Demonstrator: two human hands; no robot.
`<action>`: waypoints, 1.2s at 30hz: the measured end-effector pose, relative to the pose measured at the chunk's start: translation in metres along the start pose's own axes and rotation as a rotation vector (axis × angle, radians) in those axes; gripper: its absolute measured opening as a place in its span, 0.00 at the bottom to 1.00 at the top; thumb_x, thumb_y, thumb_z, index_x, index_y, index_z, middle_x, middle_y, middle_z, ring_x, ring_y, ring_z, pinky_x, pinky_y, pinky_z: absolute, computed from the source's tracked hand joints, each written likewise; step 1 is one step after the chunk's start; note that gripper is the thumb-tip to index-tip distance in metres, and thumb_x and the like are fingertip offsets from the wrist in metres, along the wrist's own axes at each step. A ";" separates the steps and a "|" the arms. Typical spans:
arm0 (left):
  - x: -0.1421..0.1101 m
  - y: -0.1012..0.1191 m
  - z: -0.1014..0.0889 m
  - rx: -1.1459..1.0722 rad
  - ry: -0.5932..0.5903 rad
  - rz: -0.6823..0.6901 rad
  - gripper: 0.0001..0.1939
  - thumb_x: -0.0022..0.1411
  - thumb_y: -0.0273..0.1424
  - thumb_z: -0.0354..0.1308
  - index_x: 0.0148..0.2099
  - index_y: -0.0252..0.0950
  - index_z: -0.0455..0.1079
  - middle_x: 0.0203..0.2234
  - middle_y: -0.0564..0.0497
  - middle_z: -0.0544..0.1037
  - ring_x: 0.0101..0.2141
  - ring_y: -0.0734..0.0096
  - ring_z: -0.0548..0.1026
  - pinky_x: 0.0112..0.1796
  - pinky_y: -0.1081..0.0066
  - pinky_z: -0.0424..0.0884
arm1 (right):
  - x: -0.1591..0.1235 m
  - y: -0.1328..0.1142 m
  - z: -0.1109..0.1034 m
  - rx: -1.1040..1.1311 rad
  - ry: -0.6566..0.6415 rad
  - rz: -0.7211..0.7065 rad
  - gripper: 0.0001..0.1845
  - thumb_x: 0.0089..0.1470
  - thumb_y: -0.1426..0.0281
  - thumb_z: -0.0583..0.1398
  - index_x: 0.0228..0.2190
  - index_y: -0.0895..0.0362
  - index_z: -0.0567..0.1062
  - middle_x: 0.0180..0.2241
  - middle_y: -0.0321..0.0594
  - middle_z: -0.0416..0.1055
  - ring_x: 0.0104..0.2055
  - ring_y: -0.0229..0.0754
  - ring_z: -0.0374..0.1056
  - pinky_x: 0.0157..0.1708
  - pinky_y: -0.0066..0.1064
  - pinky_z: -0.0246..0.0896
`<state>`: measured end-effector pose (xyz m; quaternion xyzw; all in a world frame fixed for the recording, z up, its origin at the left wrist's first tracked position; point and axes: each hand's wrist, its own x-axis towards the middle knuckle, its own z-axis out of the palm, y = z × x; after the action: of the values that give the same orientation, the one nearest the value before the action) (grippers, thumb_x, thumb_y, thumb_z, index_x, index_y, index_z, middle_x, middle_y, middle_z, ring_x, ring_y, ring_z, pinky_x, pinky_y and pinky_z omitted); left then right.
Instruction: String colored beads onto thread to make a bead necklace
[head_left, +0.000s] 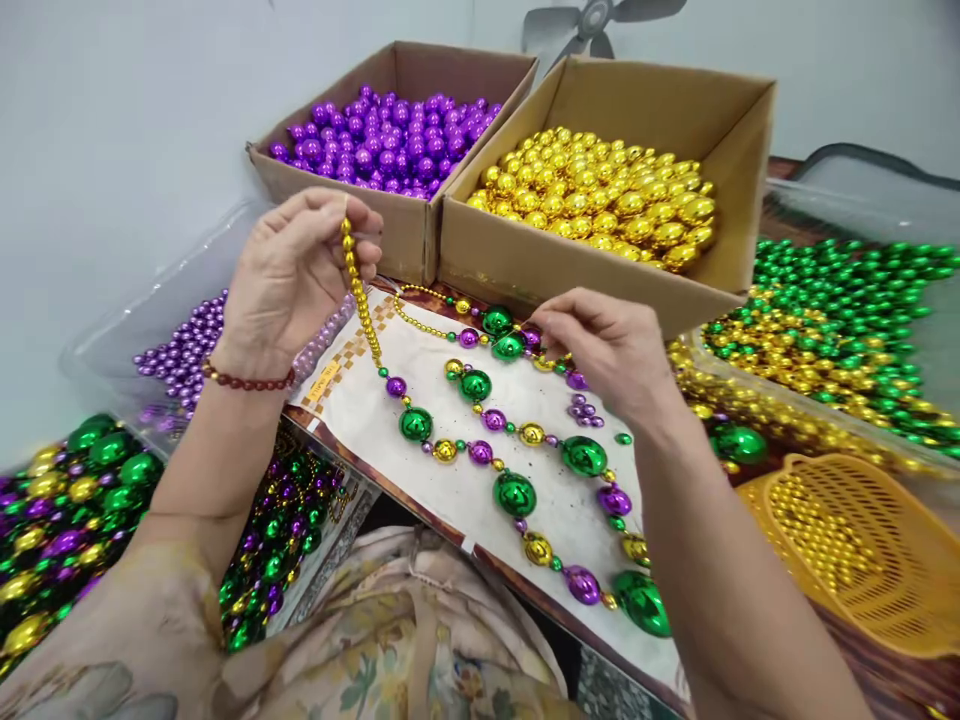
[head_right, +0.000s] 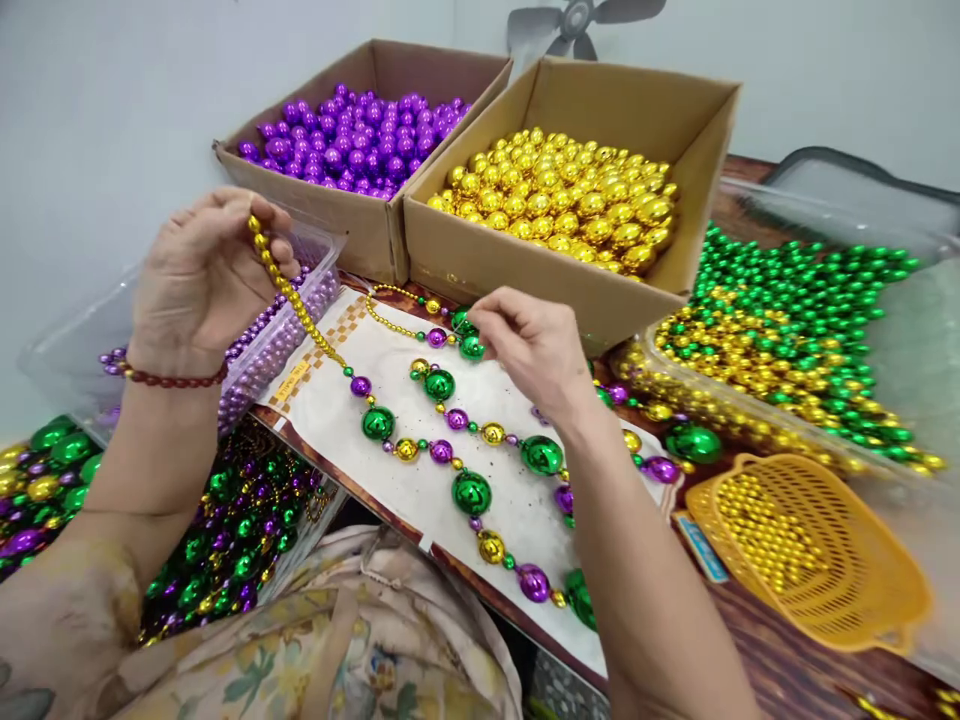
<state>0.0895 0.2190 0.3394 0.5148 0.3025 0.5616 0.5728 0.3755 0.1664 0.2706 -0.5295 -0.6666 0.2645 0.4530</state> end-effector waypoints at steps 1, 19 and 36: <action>0.002 0.008 0.005 0.007 -0.029 0.020 0.09 0.64 0.21 0.55 0.34 0.37 0.73 0.30 0.54 0.80 0.26 0.78 0.74 0.30 0.78 0.75 | 0.004 -0.007 -0.005 0.004 0.029 -0.029 0.07 0.59 0.68 0.63 0.29 0.54 0.77 0.21 0.33 0.70 0.21 0.35 0.66 0.22 0.27 0.60; -0.025 0.026 0.066 0.053 -0.276 -0.267 0.14 0.66 0.18 0.51 0.49 0.31 0.73 0.29 0.52 0.80 0.38 0.58 0.84 0.37 0.61 0.82 | -0.004 -0.092 -0.063 0.013 0.197 -0.281 0.08 0.57 0.67 0.67 0.26 0.51 0.78 0.24 0.35 0.71 0.23 0.37 0.67 0.22 0.34 0.64; -0.013 -0.105 0.042 0.105 -0.212 -0.275 0.06 0.55 0.31 0.67 0.33 0.34 0.79 0.18 0.56 0.69 0.15 0.86 0.57 0.15 0.78 0.47 | 0.026 -0.073 -0.011 0.132 -0.126 -0.169 0.09 0.62 0.72 0.59 0.29 0.58 0.73 0.27 0.33 0.71 0.24 0.29 0.68 0.24 0.21 0.64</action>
<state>0.1611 0.2127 0.2512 0.5539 0.3371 0.4040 0.6453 0.3505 0.1675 0.3449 -0.4228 -0.7170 0.3015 0.4650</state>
